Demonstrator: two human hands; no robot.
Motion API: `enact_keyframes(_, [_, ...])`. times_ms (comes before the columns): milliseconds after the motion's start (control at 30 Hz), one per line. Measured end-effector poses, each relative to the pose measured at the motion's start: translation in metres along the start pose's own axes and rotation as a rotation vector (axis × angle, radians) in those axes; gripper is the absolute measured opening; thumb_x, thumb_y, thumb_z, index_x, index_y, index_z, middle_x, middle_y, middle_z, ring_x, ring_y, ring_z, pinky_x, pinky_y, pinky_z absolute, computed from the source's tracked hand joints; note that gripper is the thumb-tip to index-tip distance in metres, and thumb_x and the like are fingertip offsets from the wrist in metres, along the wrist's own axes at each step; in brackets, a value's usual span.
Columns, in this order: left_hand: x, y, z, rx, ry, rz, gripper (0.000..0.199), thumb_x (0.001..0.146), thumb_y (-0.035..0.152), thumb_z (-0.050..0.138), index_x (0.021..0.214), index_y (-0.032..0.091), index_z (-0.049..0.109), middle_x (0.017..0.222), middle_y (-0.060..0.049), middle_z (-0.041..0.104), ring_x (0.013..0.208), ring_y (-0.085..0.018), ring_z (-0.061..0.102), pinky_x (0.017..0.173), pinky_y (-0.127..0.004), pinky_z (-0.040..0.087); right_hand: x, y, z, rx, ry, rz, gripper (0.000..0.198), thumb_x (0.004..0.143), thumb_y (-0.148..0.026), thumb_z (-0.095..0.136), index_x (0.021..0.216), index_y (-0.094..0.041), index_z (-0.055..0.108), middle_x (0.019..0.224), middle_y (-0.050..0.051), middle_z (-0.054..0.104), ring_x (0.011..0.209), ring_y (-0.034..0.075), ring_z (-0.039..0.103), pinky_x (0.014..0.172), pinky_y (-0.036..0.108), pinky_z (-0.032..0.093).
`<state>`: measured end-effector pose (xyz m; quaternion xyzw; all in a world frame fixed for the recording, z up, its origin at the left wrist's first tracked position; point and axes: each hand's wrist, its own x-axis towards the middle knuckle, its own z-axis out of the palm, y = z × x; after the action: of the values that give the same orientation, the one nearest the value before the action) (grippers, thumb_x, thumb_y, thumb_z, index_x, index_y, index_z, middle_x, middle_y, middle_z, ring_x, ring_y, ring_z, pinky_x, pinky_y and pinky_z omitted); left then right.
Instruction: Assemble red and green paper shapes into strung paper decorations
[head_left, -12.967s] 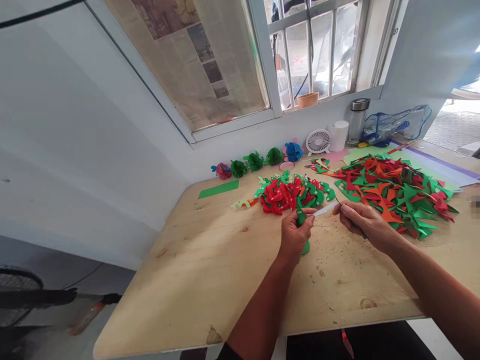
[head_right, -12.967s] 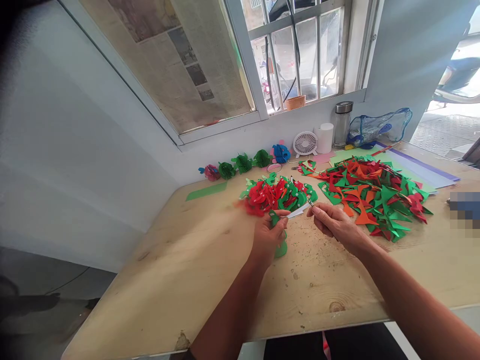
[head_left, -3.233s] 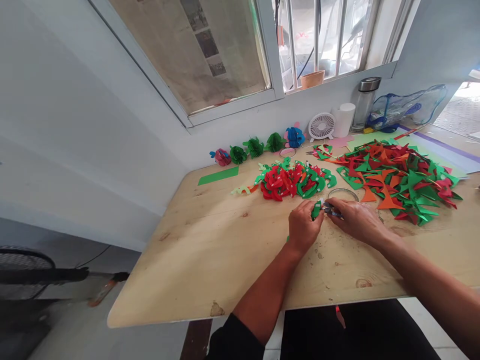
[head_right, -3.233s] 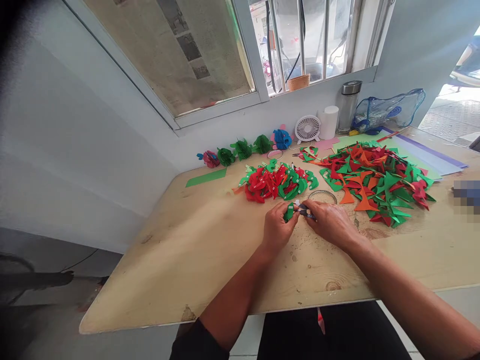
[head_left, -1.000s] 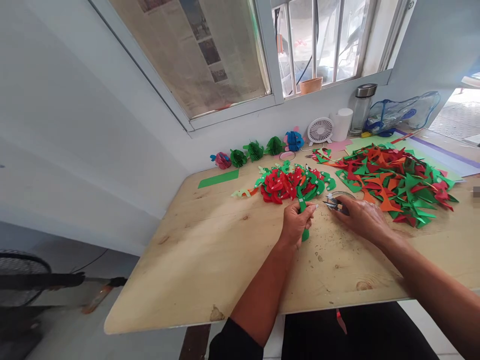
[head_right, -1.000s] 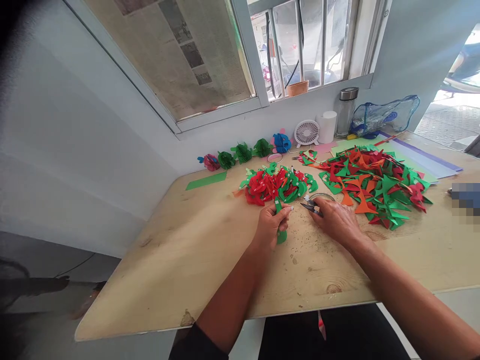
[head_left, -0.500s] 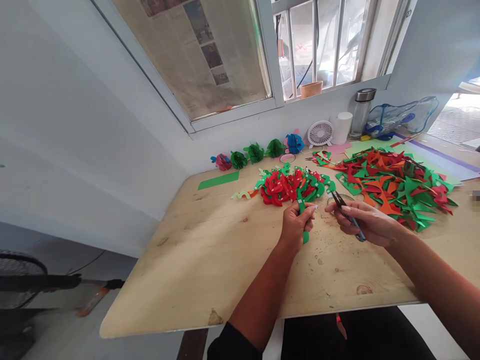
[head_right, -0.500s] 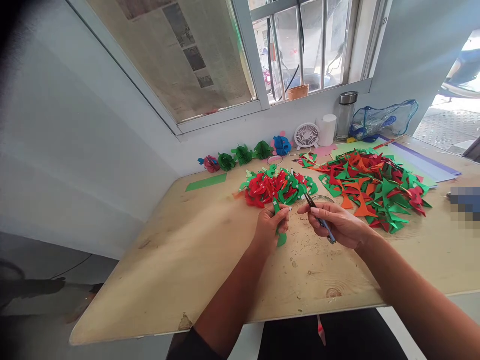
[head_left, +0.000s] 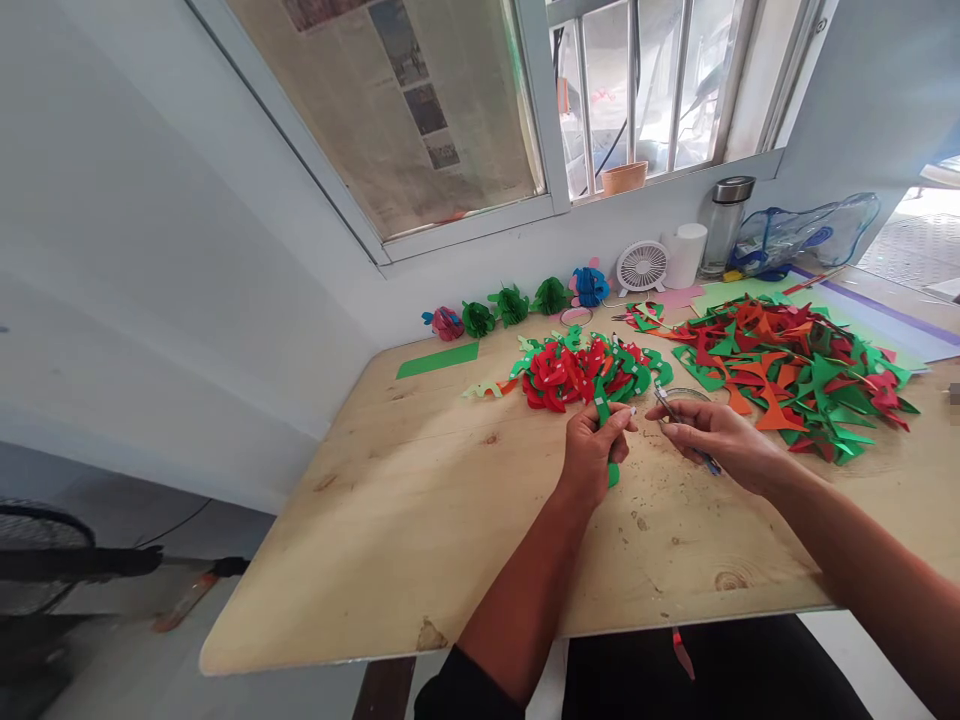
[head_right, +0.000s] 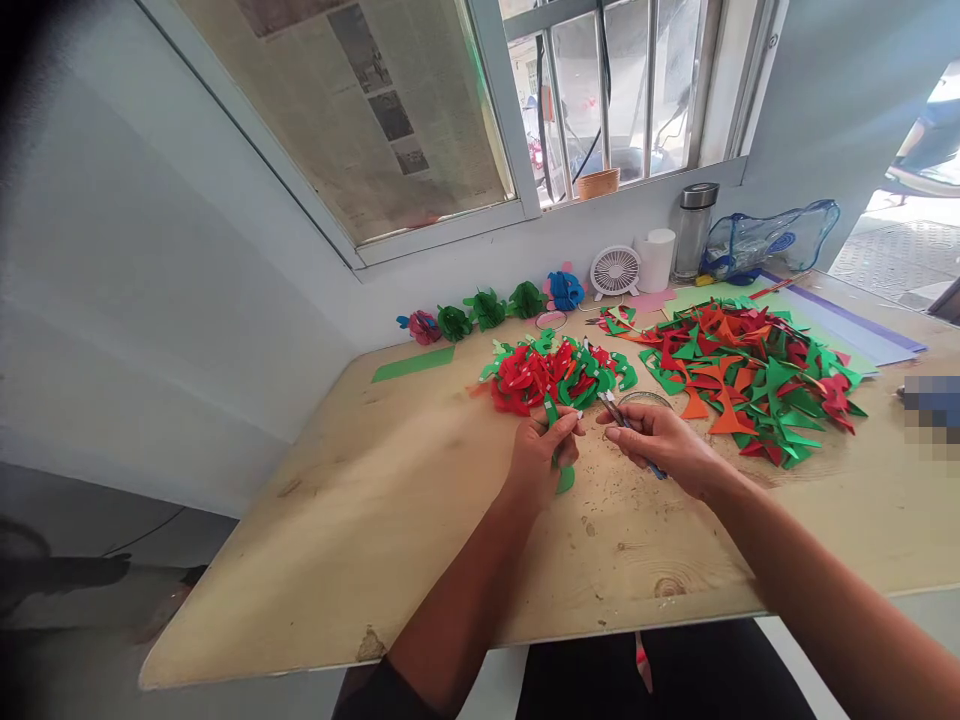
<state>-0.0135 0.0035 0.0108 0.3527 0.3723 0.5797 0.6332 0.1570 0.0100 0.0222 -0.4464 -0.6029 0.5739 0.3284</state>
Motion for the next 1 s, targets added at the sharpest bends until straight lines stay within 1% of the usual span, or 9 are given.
enact_keyframes(67, [0.001, 0.0, 0.0, -0.013, 0.018, -0.004, 0.027, 0.061, 0.035, 0.074, 0.069, 0.013, 0.061, 0.062, 0.002, 0.058, 0.034, 0.0, 0.034, 0.037, -0.02, 0.021, 0.003, 0.003, 0.002, -0.208, 0.098, -0.04, 0.038, 0.075, -0.051, 0.06, 0.092, -0.017, 0.063, 0.053, -0.005, 0.038, 0.047, 0.009, 0.035, 0.042, 0.022, 0.026])
enact_keyframes(133, [0.001, 0.001, -0.001, -0.019, 0.042, -0.001, 0.027, 0.061, 0.035, 0.074, 0.069, 0.013, 0.061, 0.062, 0.002, 0.059, 0.033, 0.0, 0.034, 0.036, -0.02, 0.02, 0.006, 0.007, 0.002, -0.431, 0.197, -0.113, 0.032, 0.074, -0.048, 0.06, 0.081, -0.017, 0.063, 0.054, -0.004, 0.041, 0.049, 0.01, 0.036, 0.044, 0.023, 0.027])
enact_keyframes(200, [0.002, 0.001, -0.001, -0.025, 0.06, 0.001, 0.027, 0.06, 0.035, 0.074, 0.07, 0.013, 0.062, 0.063, 0.001, 0.06, 0.032, 0.0, 0.034, 0.036, -0.02, 0.02, 0.008, 0.012, 0.002, -0.607, 0.265, -0.166, 0.029, 0.075, -0.046, 0.06, 0.081, -0.018, 0.064, 0.058, -0.002, 0.048, 0.053, 0.011, 0.04, 0.047, 0.024, 0.03])
enact_keyframes(300, [0.003, 0.001, 0.0, -0.022, 0.08, 0.003, 0.029, 0.059, 0.034, 0.075, 0.073, 0.013, 0.062, 0.065, 0.0, 0.063, 0.032, 0.0, 0.034, 0.036, -0.019, 0.021, 0.009, 0.016, 0.001, -0.741, 0.313, -0.171, 0.03, 0.077, -0.046, 0.058, 0.087, -0.018, 0.065, 0.065, 0.001, 0.058, 0.057, 0.013, 0.048, 0.05, 0.025, 0.033])
enact_keyframes(467, [0.002, -0.003, 0.004, 0.026, 0.132, 0.019, 0.034, 0.055, 0.036, 0.077, 0.074, 0.013, 0.061, 0.063, 0.001, 0.061, 0.033, 0.0, 0.033, 0.035, -0.018, 0.021, 0.008, 0.019, 0.003, -0.798, 0.334, -0.182, 0.034, 0.078, -0.049, 0.057, 0.092, -0.019, 0.065, 0.068, 0.003, 0.063, 0.059, 0.016, 0.053, 0.052, 0.026, 0.035])
enact_keyframes(600, [0.002, -0.006, 0.006, 0.035, 0.16, 0.016, 0.037, 0.052, 0.038, 0.079, 0.073, 0.014, 0.06, 0.05, 0.008, 0.046, 0.032, 0.001, 0.027, 0.033, -0.018, 0.017, 0.009, 0.022, 0.004, -0.835, 0.332, -0.157, 0.035, 0.077, -0.051, 0.057, 0.094, -0.021, 0.065, 0.066, 0.003, 0.063, 0.058, 0.017, 0.055, 0.051, 0.026, 0.035])
enact_keyframes(667, [0.002, -0.007, 0.006, 0.041, 0.162, 0.017, 0.037, 0.052, 0.039, 0.079, 0.072, 0.015, 0.059, 0.047, 0.01, 0.041, 0.031, 0.001, 0.025, 0.032, -0.017, 0.016, 0.009, 0.023, 0.006, -0.866, 0.332, -0.141, 0.036, 0.077, -0.052, 0.057, 0.094, -0.021, 0.065, 0.065, 0.003, 0.062, 0.058, 0.018, 0.055, 0.051, 0.026, 0.035])
enact_keyframes(833, [0.002, -0.008, 0.007, 0.06, 0.162, 0.003, 0.035, 0.054, 0.037, 0.078, 0.072, 0.015, 0.058, 0.047, 0.01, 0.04, 0.031, 0.001, 0.024, 0.032, -0.017, 0.016, 0.008, 0.024, 0.011, -0.909, 0.343, -0.136, 0.039, 0.077, -0.055, 0.055, 0.094, -0.021, 0.065, 0.059, 0.001, 0.059, 0.055, 0.017, 0.053, 0.049, 0.026, 0.032])
enact_keyframes(1000, [0.002, -0.009, 0.007, 0.074, 0.163, 0.002, 0.035, 0.054, 0.035, 0.078, 0.073, 0.014, 0.057, 0.051, 0.008, 0.046, 0.033, 0.001, 0.027, 0.033, -0.016, 0.018, 0.008, 0.024, 0.014, -0.9, 0.322, -0.162, 0.037, 0.077, -0.055, 0.054, 0.091, -0.022, 0.064, 0.058, 0.0, 0.058, 0.051, 0.015, 0.05, 0.049, 0.026, 0.031])
